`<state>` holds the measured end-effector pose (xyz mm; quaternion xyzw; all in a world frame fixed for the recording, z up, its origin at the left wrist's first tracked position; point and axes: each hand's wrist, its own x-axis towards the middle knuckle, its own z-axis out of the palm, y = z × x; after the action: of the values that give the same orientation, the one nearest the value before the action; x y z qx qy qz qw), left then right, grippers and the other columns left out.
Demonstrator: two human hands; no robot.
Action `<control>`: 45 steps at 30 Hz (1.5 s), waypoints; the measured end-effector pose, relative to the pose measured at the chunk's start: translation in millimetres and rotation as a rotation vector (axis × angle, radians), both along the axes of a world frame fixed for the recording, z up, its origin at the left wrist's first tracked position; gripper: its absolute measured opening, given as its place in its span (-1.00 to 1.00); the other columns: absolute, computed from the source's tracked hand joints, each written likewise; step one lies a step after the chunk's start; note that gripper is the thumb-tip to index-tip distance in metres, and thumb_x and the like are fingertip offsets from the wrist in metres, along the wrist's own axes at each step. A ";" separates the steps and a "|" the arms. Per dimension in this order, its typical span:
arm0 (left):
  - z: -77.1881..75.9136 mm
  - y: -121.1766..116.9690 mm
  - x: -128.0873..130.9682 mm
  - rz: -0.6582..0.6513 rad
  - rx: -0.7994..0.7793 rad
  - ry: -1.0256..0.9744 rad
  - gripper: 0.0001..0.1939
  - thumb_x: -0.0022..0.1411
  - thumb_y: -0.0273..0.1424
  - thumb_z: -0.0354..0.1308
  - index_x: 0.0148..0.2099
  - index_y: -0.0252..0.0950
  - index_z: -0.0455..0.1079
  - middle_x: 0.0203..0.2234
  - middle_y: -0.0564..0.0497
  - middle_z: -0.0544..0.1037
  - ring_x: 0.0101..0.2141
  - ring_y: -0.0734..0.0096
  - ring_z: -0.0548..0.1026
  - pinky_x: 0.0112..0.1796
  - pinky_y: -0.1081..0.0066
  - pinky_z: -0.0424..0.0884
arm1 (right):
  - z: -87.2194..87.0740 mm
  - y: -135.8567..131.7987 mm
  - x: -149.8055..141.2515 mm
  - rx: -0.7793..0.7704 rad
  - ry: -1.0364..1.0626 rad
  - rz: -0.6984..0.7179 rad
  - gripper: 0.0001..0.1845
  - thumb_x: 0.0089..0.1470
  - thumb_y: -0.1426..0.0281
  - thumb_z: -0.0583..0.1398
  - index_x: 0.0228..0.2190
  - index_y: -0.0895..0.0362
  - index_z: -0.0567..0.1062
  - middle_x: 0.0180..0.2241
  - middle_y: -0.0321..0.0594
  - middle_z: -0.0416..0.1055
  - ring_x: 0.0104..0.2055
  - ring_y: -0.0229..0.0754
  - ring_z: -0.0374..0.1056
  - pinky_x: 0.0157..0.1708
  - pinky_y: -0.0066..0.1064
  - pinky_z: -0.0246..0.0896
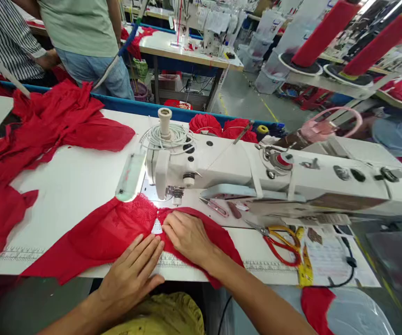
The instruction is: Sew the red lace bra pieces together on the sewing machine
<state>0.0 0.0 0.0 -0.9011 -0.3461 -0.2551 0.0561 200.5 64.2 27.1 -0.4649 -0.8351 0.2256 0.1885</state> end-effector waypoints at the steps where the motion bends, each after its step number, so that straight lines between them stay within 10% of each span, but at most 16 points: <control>1: -0.3 -0.2 -0.3 -0.004 0.003 0.005 -0.53 0.46 -0.23 0.02 0.16 -0.52 0.42 0.08 -0.20 0.55 0.12 0.14 0.46 0.34 0.17 0.03 | 2.8 -0.4 -0.5 -0.014 0.000 -0.005 -0.80 0.32 0.47 0.08 -0.39 0.08 0.35 -0.38 -0.30 0.41 -0.33 -0.23 0.30 -0.30 -0.41 0.10; 16: 11.2 -8.2 -7.9 0.133 0.008 -0.039 -0.51 0.46 -0.17 0.03 0.14 -0.50 0.45 0.05 -0.16 0.58 0.07 0.18 0.50 0.33 0.22 0.03 | 13.8 -1.8 -21.7 0.044 0.059 0.038 -0.74 0.36 0.38 0.04 -0.40 0.09 0.39 -0.39 -0.25 0.40 -0.35 -0.23 0.29 -0.31 -0.42 0.12; 40: -16.5 -28.0 -8.6 0.236 0.029 0.000 -0.42 0.42 -0.01 -0.02 0.19 -0.35 0.46 0.10 -0.09 0.55 0.14 0.13 0.41 0.36 0.10 -0.09 | 8.9 18.1 -37.1 -0.086 -0.091 -0.058 -0.73 0.26 0.21 0.24 -0.42 0.08 0.37 -0.43 -0.39 0.43 -0.42 -0.27 0.28 -0.43 -0.41 -0.12; 45: 2.3 -27.3 -14.6 0.210 -0.039 -0.069 -0.46 0.42 -0.04 0.02 0.18 -0.31 0.45 0.10 -0.06 0.55 0.09 0.19 0.45 0.35 0.18 -0.05 | 13.6 22.3 -36.4 -0.145 -0.074 -0.105 -0.75 0.29 0.25 0.19 -0.41 0.07 0.38 -0.44 -0.38 0.44 -0.42 -0.27 0.30 -0.43 -0.44 -0.08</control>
<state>-14.6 -27.3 2.3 -0.8516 -0.4451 -0.2718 0.0528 164.1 86.5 40.6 -0.5284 -0.7975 0.2579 0.1350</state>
